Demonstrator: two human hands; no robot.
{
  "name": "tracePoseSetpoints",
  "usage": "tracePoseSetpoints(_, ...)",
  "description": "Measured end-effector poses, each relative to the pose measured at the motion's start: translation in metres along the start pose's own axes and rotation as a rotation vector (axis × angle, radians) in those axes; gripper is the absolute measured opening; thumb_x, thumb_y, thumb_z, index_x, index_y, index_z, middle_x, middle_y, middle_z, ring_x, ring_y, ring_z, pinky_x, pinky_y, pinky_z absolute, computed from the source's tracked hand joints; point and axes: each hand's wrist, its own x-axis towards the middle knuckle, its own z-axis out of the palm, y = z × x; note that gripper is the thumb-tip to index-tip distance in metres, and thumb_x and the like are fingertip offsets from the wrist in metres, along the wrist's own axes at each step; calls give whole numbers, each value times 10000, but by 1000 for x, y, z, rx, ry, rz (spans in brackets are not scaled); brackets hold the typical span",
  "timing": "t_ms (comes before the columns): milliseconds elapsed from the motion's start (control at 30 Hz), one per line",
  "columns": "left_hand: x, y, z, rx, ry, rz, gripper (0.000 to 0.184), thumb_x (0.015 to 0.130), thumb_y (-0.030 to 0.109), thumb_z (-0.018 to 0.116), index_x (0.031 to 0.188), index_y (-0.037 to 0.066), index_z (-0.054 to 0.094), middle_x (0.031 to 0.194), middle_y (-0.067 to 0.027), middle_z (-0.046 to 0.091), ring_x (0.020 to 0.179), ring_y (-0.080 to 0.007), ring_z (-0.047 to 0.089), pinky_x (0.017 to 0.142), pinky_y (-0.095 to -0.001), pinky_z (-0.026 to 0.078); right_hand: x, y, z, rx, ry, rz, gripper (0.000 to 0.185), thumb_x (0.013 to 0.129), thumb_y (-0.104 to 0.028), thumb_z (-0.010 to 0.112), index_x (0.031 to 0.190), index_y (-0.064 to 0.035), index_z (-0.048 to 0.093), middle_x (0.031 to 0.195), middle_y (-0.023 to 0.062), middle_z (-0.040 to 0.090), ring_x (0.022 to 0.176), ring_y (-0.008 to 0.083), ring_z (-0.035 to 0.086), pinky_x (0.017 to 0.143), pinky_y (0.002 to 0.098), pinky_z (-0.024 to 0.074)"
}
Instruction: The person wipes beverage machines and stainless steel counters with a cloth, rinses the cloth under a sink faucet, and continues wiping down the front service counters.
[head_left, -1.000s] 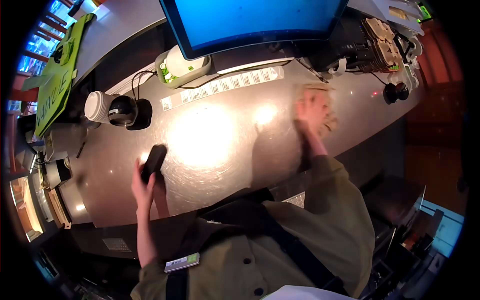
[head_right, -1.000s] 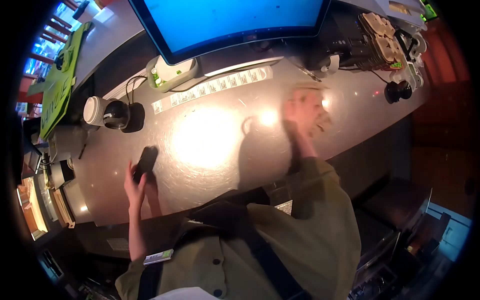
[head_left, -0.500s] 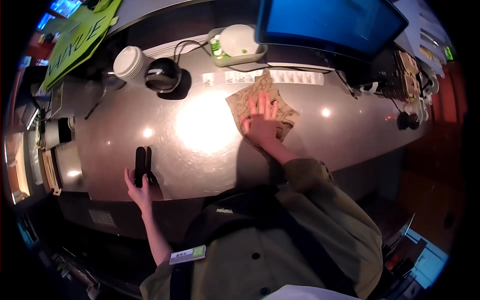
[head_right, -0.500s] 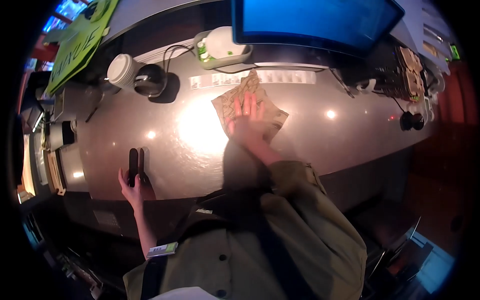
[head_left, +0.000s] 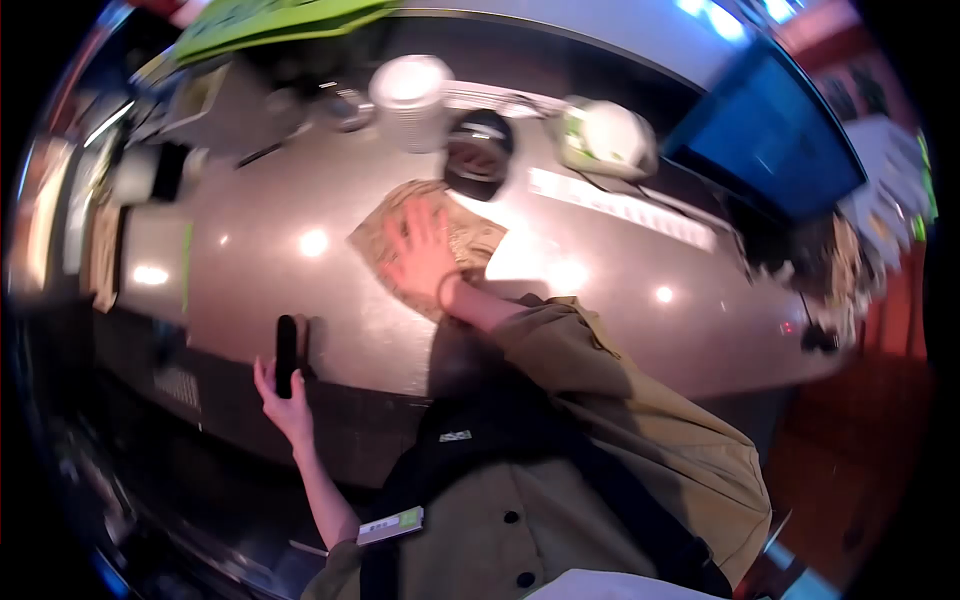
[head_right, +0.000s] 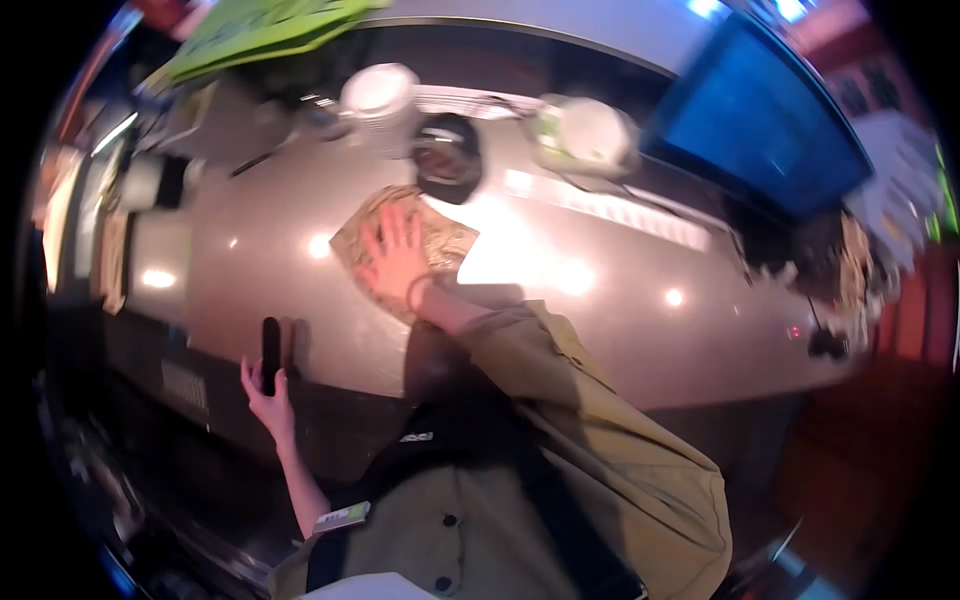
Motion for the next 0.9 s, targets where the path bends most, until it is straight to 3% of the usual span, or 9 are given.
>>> tracePoseSetpoints(100, -19, -10, -38, 36, 58, -62, 609, 730, 7, 614, 1266, 27, 326, 1092, -157, 540, 1022, -224, 518, 888, -301, 376, 51, -32, 33, -41, 193, -32, 671, 786, -482, 400, 1300, -67, 282, 1341, 272, 188, 1255, 427, 128, 971, 599, 70)
tracePoseSetpoints(133, -29, -17, -53, 70, 110, -81, 615, 725, 2, 616, 1266, 28, 325, 1094, -158, 539, 1028, -226, 517, 889, -298, 376, 70, -46, 34, -93, 57, -1, 667, 807, -492, 373, 1313, -73, 263, 1348, 267, 178, 1266, 412, 109, 979, 584, 56)
tracePoseSetpoints(300, -91, -40, -106, 169, 320, -287, 622, 706, -9, 620, 1258, 33, 336, 1079, -154, 551, 1018, -226, 530, 883, -298, 386, 136, -112, 72, -135, -11, -86, 652, 842, -498, 315, 1331, -74, 233, 1359, 261, 161, 1278, 399, 81, 1003, 540, 27)
tracePoseSetpoints(467, -163, -55, -122, 183, 516, -486, 621, 675, -5, 626, 1238, 30, 367, 1058, -149, 563, 1006, -222, 536, 870, -302, 399, 167, -182, 108, -106, -97, -204, 655, 836, -515, 304, 1326, -83, 250, 1359, 240, 193, 1277, 379, 122, 1008, 534, 58)
tracePoseSetpoints(567, -196, -51, -124, 260, 500, -605, 647, 677, 42, 651, 1248, 39, 347, 1077, -149, 559, 1022, -230, 533, 890, -311, 391, 188, -223, 132, -150, -72, -262, 633, 835, -518, 309, 1318, -110, 280, 1359, 212, 224, 1269, 361, 172, 1010, 522, 91)
tracePoseSetpoints(733, -253, -32, -137, 340, 529, -665, 648, 675, 48, 661, 1242, 30, 348, 1070, -149, 561, 1030, -220, 532, 880, -302, 398, 212, -257, 149, -138, -35, -456, 574, 839, -472, 345, 1313, -151, 307, 1358, 132, 276, 1264, 307, 219, 1016, 475, 142)
tracePoseSetpoints(900, -251, -33, -138, 290, 562, -587, 608, 677, 106, 666, 1215, 32, 394, 1061, -116, 568, 1004, -238, 533, 861, -316, 408, 147, -272, 142, 36, -98, -829, 521, 822, -379, 398, 1277, -127, 367, 1330, 114, 326, 1250, 282, 251, 1016, 448, 170)
